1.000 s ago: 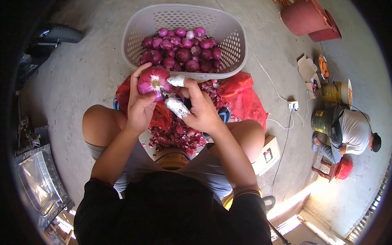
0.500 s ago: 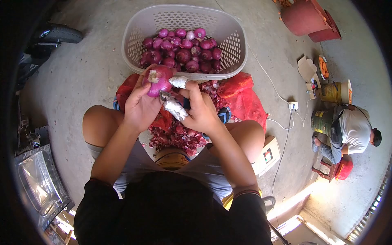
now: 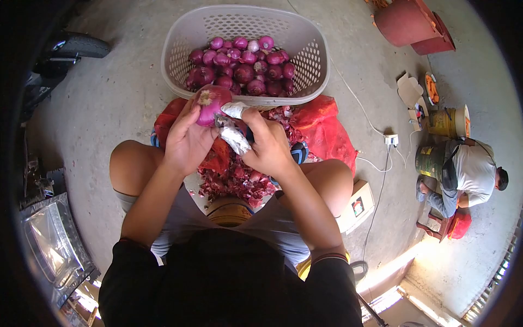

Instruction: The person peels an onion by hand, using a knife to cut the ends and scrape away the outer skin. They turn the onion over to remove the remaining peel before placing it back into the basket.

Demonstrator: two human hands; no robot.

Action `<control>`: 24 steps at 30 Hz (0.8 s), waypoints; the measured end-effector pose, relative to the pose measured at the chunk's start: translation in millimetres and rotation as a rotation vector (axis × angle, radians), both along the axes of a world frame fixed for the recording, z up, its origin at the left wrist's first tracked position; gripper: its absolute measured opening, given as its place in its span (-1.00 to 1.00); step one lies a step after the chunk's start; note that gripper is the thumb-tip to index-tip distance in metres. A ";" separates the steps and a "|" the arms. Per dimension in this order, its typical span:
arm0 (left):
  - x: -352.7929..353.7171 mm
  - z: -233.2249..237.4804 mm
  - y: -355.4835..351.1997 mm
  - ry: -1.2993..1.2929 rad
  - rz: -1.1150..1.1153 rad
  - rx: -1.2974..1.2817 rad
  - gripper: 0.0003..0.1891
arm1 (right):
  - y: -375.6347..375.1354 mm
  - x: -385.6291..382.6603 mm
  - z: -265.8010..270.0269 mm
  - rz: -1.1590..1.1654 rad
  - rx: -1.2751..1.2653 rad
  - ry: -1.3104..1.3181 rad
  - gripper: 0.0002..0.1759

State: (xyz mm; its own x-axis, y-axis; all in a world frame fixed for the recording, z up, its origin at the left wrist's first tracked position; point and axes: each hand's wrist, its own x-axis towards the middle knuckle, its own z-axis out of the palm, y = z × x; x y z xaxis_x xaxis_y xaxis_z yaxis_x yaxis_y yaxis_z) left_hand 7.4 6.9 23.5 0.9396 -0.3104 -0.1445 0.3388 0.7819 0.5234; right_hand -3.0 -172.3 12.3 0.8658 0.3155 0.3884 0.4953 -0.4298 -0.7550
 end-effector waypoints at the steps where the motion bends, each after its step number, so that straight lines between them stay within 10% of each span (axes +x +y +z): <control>1: 0.0 -0.9 0.9 0.007 -0.021 -0.031 -0.56 | 0.8 0.4 1.5 0.002 0.014 -0.002 -0.48; 24: -1.5 2.8 6.0 -0.024 -0.182 0.013 -0.41 | -4.1 8.3 4.1 0.051 0.369 0.117 -0.58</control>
